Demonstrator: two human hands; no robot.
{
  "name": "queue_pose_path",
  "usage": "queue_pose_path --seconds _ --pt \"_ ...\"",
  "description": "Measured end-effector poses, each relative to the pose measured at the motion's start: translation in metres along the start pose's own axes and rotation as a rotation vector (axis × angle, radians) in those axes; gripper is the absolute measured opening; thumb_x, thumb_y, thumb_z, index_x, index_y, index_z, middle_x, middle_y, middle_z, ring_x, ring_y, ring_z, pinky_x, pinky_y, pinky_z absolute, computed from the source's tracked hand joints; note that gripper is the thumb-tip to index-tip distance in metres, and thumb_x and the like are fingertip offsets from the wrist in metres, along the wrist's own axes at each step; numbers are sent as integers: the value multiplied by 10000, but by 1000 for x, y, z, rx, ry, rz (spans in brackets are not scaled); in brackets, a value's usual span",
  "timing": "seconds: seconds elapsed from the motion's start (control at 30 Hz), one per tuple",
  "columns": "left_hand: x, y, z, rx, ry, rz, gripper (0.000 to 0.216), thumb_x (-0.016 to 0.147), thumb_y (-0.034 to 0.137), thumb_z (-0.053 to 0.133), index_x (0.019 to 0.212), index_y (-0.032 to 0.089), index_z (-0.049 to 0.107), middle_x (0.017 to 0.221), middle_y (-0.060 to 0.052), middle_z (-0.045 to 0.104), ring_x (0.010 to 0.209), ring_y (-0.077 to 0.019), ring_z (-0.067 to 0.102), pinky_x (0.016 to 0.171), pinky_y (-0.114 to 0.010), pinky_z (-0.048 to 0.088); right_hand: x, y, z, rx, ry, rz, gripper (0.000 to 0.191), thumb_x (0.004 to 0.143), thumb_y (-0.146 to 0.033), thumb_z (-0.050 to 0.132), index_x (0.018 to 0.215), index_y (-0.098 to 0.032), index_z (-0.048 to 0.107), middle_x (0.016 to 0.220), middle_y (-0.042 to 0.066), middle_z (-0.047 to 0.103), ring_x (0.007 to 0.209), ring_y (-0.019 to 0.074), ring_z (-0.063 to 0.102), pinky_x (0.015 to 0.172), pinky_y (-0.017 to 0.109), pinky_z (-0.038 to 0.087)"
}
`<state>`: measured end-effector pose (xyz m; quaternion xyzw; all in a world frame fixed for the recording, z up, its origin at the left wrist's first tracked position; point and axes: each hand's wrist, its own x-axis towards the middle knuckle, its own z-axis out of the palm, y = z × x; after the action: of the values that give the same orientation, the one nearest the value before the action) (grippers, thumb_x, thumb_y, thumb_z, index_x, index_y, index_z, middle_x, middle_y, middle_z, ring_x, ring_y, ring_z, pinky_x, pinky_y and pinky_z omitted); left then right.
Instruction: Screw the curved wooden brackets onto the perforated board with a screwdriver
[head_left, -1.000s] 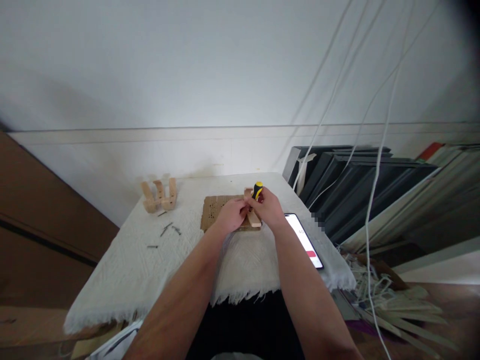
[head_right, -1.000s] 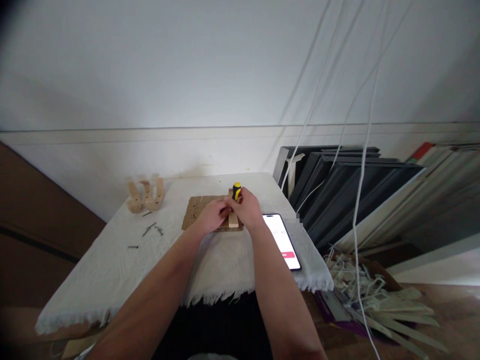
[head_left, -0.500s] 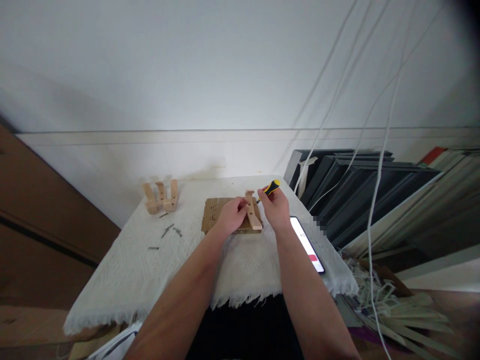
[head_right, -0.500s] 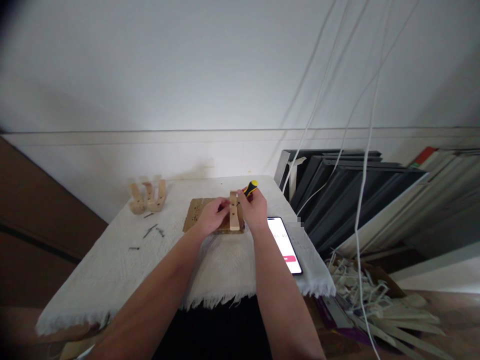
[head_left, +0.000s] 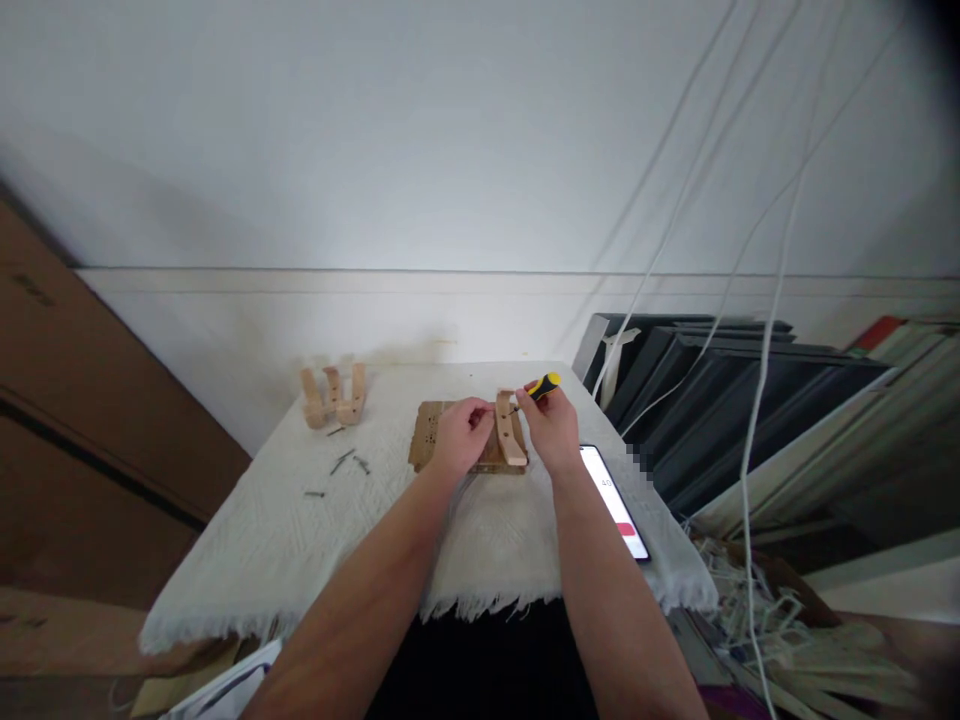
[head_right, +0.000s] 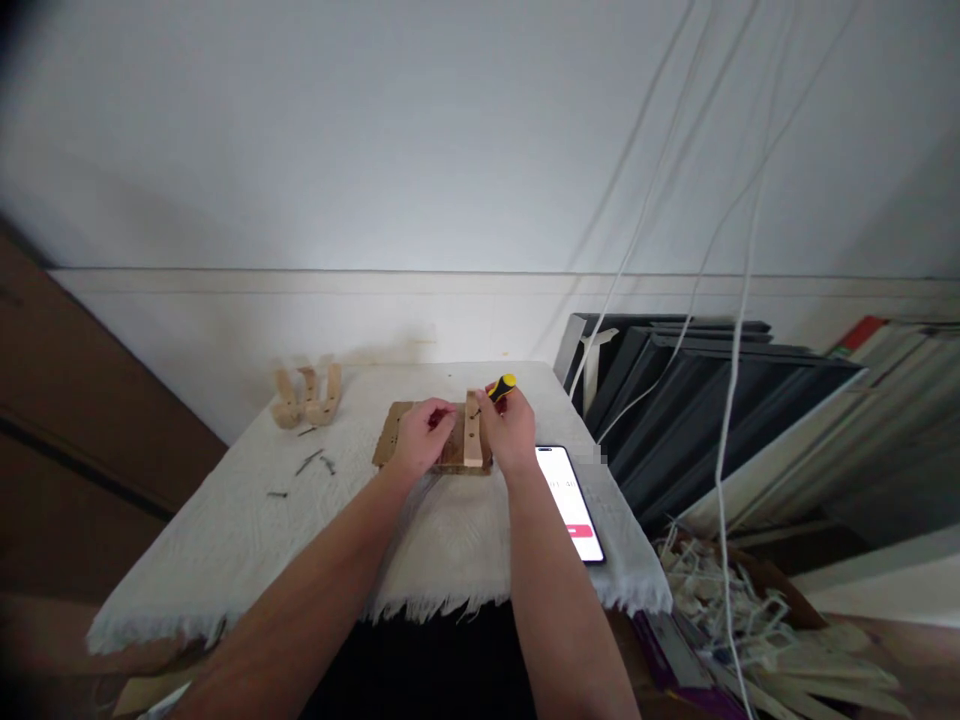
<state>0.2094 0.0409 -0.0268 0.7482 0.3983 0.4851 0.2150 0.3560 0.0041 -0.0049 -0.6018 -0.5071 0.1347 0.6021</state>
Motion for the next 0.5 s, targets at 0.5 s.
queue_pose_path --seconds 0.5 --pt "-5 9 -14 4 -59 -169 266 859 327 497 970 182 691 764 -31 684 678 -137 586 676 -246 460 -11 -5 -4 -99 -10 21 405 730 -555 625 902 -190 649 805 66 671 739 224 617 731 368 449"
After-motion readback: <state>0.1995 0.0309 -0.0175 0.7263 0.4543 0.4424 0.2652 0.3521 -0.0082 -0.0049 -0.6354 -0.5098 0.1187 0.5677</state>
